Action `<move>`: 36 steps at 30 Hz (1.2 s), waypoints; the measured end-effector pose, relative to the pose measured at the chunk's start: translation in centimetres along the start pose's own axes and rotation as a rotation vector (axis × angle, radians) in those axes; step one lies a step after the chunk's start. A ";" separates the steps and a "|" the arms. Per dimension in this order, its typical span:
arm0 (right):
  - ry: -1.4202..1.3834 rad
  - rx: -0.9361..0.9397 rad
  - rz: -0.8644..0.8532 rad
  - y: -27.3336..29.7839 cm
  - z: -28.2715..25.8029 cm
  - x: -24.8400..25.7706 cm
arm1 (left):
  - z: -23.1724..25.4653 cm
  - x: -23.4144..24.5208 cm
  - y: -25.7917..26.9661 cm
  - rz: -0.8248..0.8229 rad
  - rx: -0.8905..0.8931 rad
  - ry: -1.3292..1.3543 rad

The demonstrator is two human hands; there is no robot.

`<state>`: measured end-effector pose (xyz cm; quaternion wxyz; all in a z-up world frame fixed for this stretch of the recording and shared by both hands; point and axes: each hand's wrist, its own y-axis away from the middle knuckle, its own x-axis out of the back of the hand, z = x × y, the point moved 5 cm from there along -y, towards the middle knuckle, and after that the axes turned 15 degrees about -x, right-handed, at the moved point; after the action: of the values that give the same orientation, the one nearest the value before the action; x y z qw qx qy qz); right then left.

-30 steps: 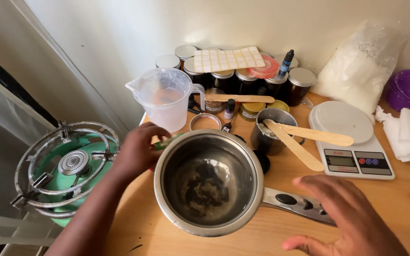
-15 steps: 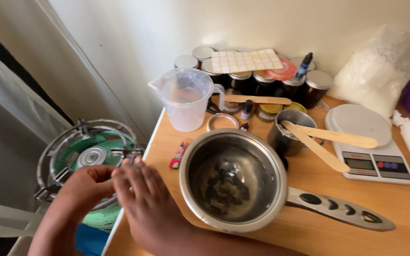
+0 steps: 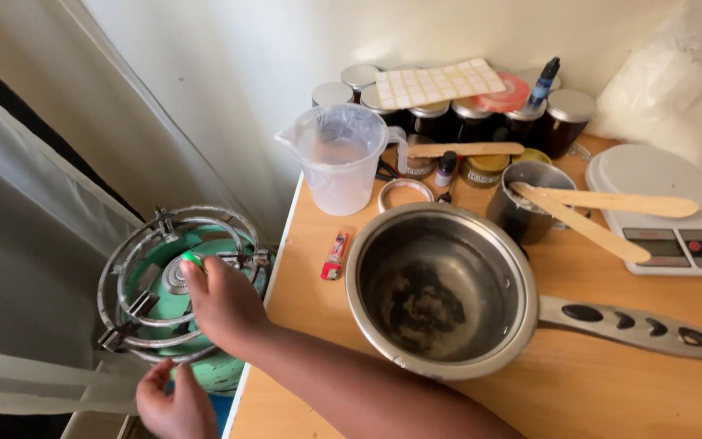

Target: Preparing candle making materials by stirring ingredients in a jar, using a lighter to ignite a stove, and placing a pot on it.

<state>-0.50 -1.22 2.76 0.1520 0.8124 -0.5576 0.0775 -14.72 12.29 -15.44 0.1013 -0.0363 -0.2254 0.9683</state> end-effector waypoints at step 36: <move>0.824 -0.081 0.156 -14.8 0.1 -7.0 | -7.7 -4.5 -5.2 -0.679 -0.240 -1.171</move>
<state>10.67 9.82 -1.74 0.3877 0.6621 -0.5127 0.3853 -8.46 19.18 -19.90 0.2558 0.5545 -0.3476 0.7115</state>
